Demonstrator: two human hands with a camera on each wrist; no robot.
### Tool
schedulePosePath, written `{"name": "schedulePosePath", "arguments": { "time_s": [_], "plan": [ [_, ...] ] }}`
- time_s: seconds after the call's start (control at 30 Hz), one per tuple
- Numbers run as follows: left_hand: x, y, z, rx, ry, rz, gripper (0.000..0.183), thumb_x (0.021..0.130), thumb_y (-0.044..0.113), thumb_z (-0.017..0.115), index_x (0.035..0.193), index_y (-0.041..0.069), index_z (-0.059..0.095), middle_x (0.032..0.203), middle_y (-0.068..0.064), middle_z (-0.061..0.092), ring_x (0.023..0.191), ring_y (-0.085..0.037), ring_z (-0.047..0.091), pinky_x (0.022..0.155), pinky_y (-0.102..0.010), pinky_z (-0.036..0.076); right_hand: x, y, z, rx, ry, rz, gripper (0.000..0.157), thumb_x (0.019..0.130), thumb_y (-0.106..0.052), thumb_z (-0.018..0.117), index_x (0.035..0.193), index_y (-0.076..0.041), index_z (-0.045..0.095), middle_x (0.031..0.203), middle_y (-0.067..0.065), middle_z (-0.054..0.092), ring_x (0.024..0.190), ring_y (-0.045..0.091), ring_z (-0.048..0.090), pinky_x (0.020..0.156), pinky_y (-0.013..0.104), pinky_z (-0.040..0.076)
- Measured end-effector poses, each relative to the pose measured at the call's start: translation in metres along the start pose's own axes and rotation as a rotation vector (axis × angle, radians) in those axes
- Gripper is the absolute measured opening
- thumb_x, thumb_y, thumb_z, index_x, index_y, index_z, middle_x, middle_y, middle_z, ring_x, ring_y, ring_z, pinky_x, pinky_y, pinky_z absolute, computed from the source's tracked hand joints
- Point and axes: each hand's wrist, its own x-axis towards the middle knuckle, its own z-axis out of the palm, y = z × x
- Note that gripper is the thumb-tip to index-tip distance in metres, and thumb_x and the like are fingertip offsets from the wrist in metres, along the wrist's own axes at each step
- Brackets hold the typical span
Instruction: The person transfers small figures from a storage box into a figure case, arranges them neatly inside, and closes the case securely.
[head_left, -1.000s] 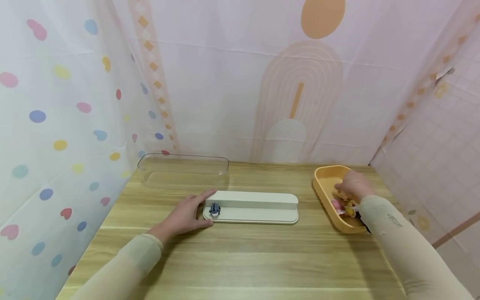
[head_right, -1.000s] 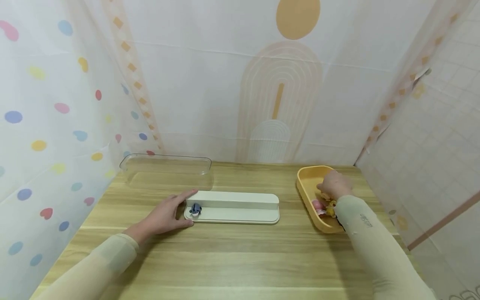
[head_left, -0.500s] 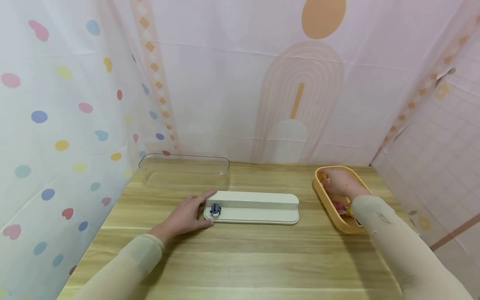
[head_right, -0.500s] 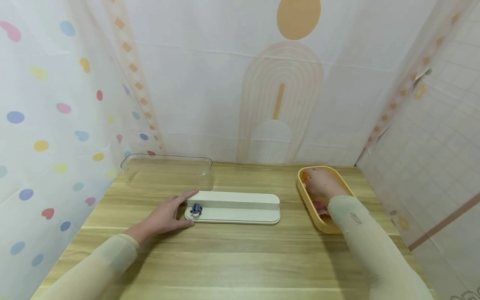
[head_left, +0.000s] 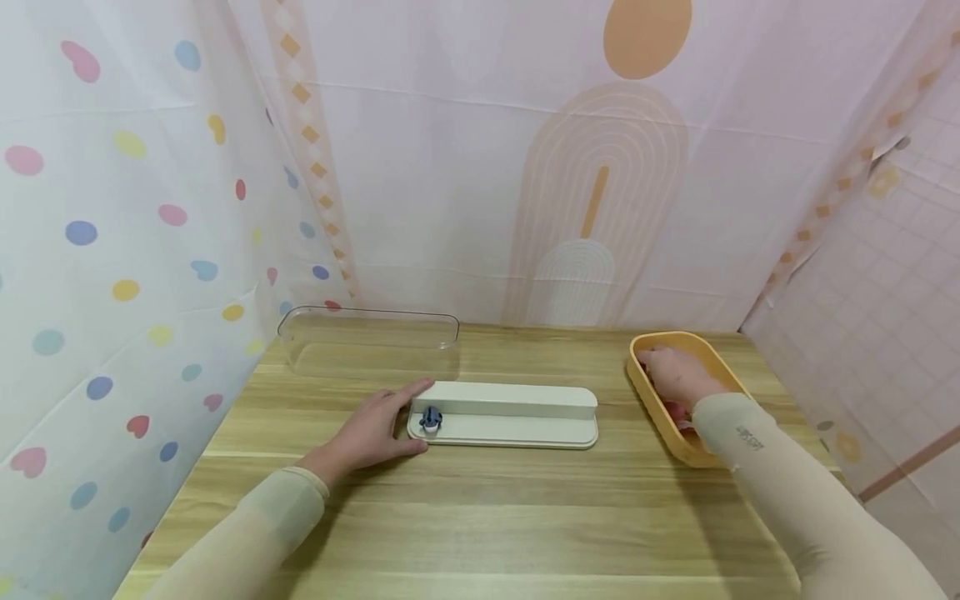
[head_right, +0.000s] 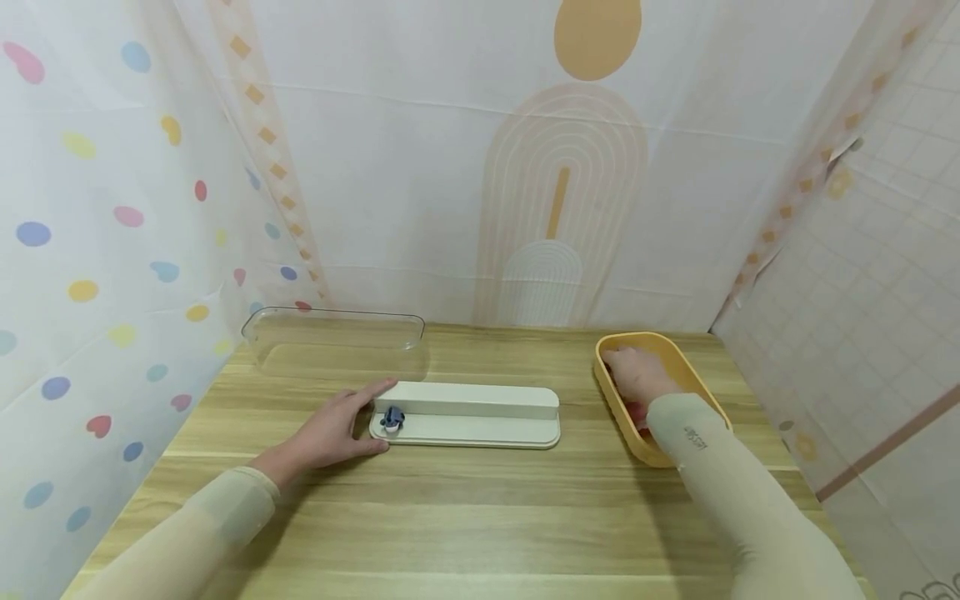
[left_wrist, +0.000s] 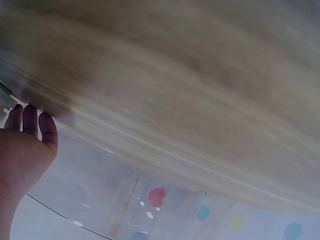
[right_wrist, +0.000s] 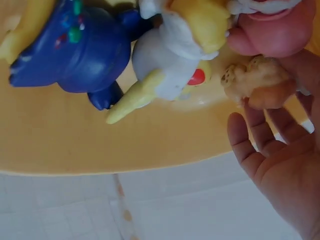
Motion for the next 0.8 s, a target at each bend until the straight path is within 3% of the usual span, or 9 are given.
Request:
{"name": "schedulePosePath", "arguments": {
  "time_s": [0.1,0.2,0.3,0.4,0.5,0.57,0.8],
  "plan": [
    [-0.001,0.0,0.0,0.005,0.005,0.005,0.102,0.085,0.043,0.092,0.168,0.032,0.034,0.152,-0.014,0.064,0.137,-0.045,0.056,0.11,-0.068,0.048,0.0,0.009,-0.001,-0.095,0.071,-0.187,0.01,0.099,-0.003,0.061,0.1,-0.008,0.069,0.095,0.014,0.071,0.085,0.029,0.066,0.079,0.045,0.055],
    [-0.001,0.0,0.001,0.007,0.007,0.003,0.102,0.085,0.043,0.092,0.168,0.031,0.034,0.151,-0.014,0.064,0.135,-0.045,0.057,0.109,-0.068,0.048,-0.004,0.02,-0.007,0.077,0.097,-0.206,0.005,0.096,-0.004,0.066,0.092,-0.007,0.068,0.085,0.008,0.067,0.076,0.021,0.059,0.073,0.036,0.049],
    [-0.001,0.0,0.001,0.011,0.008,0.002,0.102,0.085,0.045,0.091,0.168,0.03,0.034,0.151,-0.014,0.065,0.135,-0.045,0.057,0.109,-0.068,0.048,-0.011,0.031,-0.014,0.246,0.109,-0.159,0.011,0.099,-0.01,0.069,0.101,0.002,0.068,0.092,0.013,0.069,0.082,0.02,0.059,0.075,0.033,0.048],
    [-0.001,0.002,0.0,0.012,0.009,-0.004,0.101,0.085,0.046,0.091,0.168,0.03,0.035,0.15,-0.015,0.065,0.135,-0.045,0.057,0.109,-0.068,0.048,-0.019,0.039,-0.017,0.32,0.089,-0.085,0.033,0.103,-0.015,0.068,0.12,0.013,0.062,0.111,0.029,0.069,0.098,0.034,0.066,0.086,0.043,0.055],
    [-0.001,0.002,0.0,0.008,0.009,-0.011,0.101,0.085,0.045,0.091,0.168,0.031,0.035,0.148,-0.016,0.066,0.134,-0.044,0.057,0.108,-0.068,0.049,-0.026,0.04,-0.017,0.337,0.082,-0.019,0.051,0.105,-0.019,0.068,0.137,0.018,0.052,0.126,0.037,0.065,0.114,0.047,0.066,0.097,0.056,0.056],
    [0.0,0.002,-0.001,0.006,0.01,-0.015,0.101,0.085,0.044,0.091,0.168,0.031,0.034,0.147,-0.015,0.066,0.132,-0.043,0.058,0.108,-0.066,0.049,-0.027,0.038,-0.013,0.344,0.106,0.007,0.062,0.103,-0.02,0.072,0.144,0.018,0.045,0.129,0.037,0.064,0.118,0.048,0.065,0.101,0.06,0.054],
    [0.003,0.003,0.0,0.023,0.003,0.0,0.102,0.085,0.044,0.091,0.169,0.032,0.034,0.148,-0.014,0.066,0.132,-0.042,0.058,0.11,-0.065,0.049,-0.036,0.032,0.011,0.303,0.238,0.104,0.078,0.091,-0.019,0.084,0.146,0.016,0.04,0.119,0.037,0.065,0.107,0.045,0.065,0.098,0.06,0.052]
  ]
}}
